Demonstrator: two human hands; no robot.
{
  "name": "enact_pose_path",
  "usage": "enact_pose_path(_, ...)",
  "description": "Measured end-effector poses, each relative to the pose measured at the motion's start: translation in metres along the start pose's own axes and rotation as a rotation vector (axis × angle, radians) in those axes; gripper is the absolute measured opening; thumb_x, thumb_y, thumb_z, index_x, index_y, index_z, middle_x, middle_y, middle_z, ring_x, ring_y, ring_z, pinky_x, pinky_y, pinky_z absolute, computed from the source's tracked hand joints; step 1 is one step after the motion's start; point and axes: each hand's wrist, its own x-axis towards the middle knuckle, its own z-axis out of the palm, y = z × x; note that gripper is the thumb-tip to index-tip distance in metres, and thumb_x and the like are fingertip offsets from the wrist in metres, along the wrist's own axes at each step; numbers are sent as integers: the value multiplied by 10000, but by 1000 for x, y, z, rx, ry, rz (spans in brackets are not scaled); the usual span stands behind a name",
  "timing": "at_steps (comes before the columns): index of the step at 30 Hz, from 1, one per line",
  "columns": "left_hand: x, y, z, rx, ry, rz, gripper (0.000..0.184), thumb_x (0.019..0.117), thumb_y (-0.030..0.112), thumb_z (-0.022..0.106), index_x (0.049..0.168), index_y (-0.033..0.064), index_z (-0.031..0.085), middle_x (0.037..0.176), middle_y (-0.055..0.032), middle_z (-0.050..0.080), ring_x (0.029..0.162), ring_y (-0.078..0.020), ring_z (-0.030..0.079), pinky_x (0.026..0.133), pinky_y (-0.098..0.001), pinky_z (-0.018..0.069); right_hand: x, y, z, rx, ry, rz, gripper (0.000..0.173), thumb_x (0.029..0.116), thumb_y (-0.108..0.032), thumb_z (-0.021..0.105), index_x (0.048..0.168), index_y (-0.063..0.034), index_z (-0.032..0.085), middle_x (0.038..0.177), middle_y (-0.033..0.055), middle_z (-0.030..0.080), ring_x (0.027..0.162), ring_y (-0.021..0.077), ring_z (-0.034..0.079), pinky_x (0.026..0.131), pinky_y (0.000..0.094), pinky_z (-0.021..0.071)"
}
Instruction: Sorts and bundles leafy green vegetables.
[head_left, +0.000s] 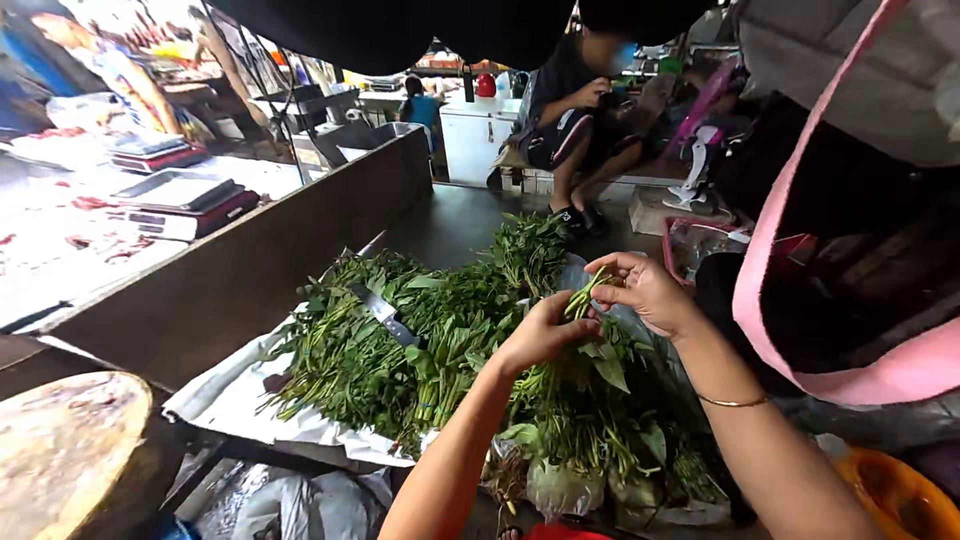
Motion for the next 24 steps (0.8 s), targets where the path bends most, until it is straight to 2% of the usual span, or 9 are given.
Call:
enact_pose_path(3, -4, 0, 4, -94, -3, 28, 222, 987, 56, 597, 1189, -34, 583, 986, -64, 711, 899, -145, 712, 866, -343, 599, -8, 7, 11, 205, 111, -7, 389, 838, 103, 687, 1199, -26, 621, 898, 46, 685, 727, 138, 687, 700, 300, 622)
enact_pose_path(6, -5, -3, 4, -157, -46, 31, 226, 1030, 101, 514, 1202, -35, 570, 964, -51, 710, 905, -152, 715, 893, -368, 595, -11, 13, 18, 276, 193, -21, 352, 854, 110, 671, 1176, -28, 638, 866, 28, 695, 725, 106, 682, 706, 280, 611)
enact_pose_path(8, -4, -5, 1, -153, -76, 24, 252, 1060, 124, 447, 1216, -32, 568, 923, -36, 699, 883, -142, 704, 888, -368, 585, -9, 15, 18, 225, 185, -53, 361, 864, 75, 700, 1206, -31, 652, 898, 28, 692, 753, 97, 670, 719, 275, 601)
enact_pose_path(11, -3, 3, -15, -27, -14, 54, 297, 1076, 168, 402, 1243, -7, 573, 890, -32, 686, 847, -135, 687, 836, -360, 587, -2, 12, 16, 139, 146, -129, 442, 911, 1, 689, 1340, -27, 588, 1011, 43, 710, 837, 108, 686, 762, 284, 603)
enact_pose_path(13, 1, 19, -40, -103, 105, 146, 243, 1065, 184, 400, 1123, 51, 595, 838, -20, 684, 831, -171, 704, 839, -414, 608, 1, 9, 11, 83, 145, -174, 467, 940, -45, 659, 1391, -13, 542, 1101, 64, 710, 929, 136, 697, 823, 311, 602)
enact_pose_path(15, 2, 36, -74, -259, 237, 271, 223, 1072, 192, 402, 1031, 149, 617, 812, 29, 697, 829, -153, 717, 847, -396, 614, -5, 11, 4, 43, 172, -177, 414, 969, -68, 634, 1375, -27, 562, 1130, 62, 699, 940, 141, 699, 826, 310, 605)
enact_pose_path(19, -3, 41, -139, -507, 321, 513, 330, 1101, 223, 326, 1023, 258, 645, 891, 96, 698, 954, -80, 681, 981, -342, 533, -26, 25, -13, 52, 230, -110, 268, 1021, -79, 556, 1282, -51, 612, 1100, 37, 681, 906, 108, 684, 787, 285, 596)
enact_pose_path(21, -9, 33, -160, -635, 295, 620, 355, 1103, 216, 311, 1022, 222, 656, 844, 81, 685, 914, -83, 676, 1008, -347, 511, -34, 35, -25, 75, 271, -89, 245, 1018, -103, 536, 1242, -53, 621, 1043, 23, 692, 869, 103, 686, 767, 284, 596)
enact_pose_path(24, -18, 29, -174, -862, 239, 723, 367, 1105, 219, 293, 1025, 131, 640, 775, 38, 630, 808, -108, 649, 948, -321, 522, -47, 54, -43, 139, 322, -88, 210, 1019, -109, 543, 1194, -86, 657, 959, -7, 718, 807, 96, 699, 727, 271, 610)
